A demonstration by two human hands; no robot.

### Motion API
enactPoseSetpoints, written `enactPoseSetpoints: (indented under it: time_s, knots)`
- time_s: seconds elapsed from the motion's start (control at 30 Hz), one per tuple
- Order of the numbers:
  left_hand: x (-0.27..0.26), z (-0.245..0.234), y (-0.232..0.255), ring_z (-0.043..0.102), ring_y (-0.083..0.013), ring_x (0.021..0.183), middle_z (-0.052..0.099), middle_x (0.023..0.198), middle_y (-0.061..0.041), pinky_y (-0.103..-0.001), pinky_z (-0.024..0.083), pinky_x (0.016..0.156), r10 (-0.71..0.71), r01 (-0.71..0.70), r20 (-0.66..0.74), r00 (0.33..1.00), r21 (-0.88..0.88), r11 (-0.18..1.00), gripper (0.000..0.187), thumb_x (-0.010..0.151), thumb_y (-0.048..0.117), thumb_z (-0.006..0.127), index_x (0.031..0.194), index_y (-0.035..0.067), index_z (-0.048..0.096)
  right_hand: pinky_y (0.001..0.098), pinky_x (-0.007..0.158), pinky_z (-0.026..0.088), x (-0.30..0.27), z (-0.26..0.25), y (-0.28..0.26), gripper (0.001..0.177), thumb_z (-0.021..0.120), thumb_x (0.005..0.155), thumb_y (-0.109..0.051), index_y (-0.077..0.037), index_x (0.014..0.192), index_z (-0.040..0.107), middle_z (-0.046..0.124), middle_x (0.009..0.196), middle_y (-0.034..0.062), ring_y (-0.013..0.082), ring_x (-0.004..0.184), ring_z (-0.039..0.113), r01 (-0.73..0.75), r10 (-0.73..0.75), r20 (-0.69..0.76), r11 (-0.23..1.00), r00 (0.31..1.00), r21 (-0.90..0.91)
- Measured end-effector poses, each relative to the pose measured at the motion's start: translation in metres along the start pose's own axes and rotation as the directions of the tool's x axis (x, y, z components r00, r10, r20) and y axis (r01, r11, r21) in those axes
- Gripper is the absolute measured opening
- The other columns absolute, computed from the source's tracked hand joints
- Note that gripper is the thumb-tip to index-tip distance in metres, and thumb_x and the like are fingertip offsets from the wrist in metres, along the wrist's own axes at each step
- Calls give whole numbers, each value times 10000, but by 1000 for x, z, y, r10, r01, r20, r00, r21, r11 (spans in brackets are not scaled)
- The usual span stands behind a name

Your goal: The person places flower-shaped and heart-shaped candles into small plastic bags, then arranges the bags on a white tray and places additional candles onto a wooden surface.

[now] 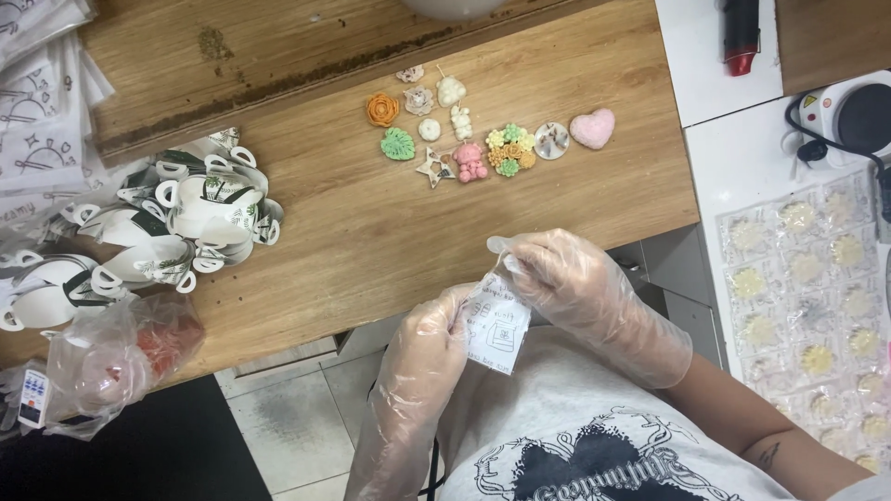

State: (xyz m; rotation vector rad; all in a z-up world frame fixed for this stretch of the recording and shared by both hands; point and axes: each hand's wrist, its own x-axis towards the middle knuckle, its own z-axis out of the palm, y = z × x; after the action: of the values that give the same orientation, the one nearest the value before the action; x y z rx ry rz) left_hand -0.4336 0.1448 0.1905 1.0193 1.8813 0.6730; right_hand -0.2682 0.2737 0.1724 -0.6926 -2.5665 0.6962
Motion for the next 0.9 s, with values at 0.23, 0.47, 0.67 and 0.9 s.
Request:
enactPoseSetpoints:
  time_s: [0.23, 0.47, 0.67, 0.9]
  knots:
    - [21, 30, 10, 752, -325, 919, 763, 1028, -142, -431, 593, 747, -36, 23, -170, 985, -76, 997, 392, 946, 259, 634, 1329, 177, 615, 427, 740, 541, -2, 12, -7, 278, 731, 876, -61, -57, 1127, 612, 626, 943, 131, 318, 849, 658, -61, 57, 37, 994, 998, 96]
    - [28, 35, 2, 730, -391, 787, 757, 826, -165, -509, 558, 631, -104, 119, -127, 986, 118, 986, 294, 962, 433, 633, 1136, 208, 706, 433, 738, 556, 1, 11, 5, 356, 717, 854, -85, -48, 1181, 581, 640, 971, 143, 350, 874, 675, -97, 79, 103, 979, 992, 179]
    - [31, -6, 14, 689, -209, 623, 744, 734, -104, -385, 539, 549, -92, 114, 162, 983, -138, 984, 387, 967, 448, 614, 998, 101, 783, 333, 788, 622, 6, 3, 32, 195, 649, 988, -110, -72, 1179, 661, 748, 1063, 78, 213, 927, 767, -254, 110, 337, 871, 935, 421]
    - [28, -13, 9, 581, -58, 580, 676, 632, -18, -279, 481, 505, -103, 174, 200, 974, -376, 910, 485, 1005, 419, 548, 990, -2, 788, 309, 945, 588, 31, -30, 11, 327, 674, 932, -160, -77, 1247, 700, 776, 1140, 52, 128, 1065, 718, -701, 326, 635, 485, 700, 523]
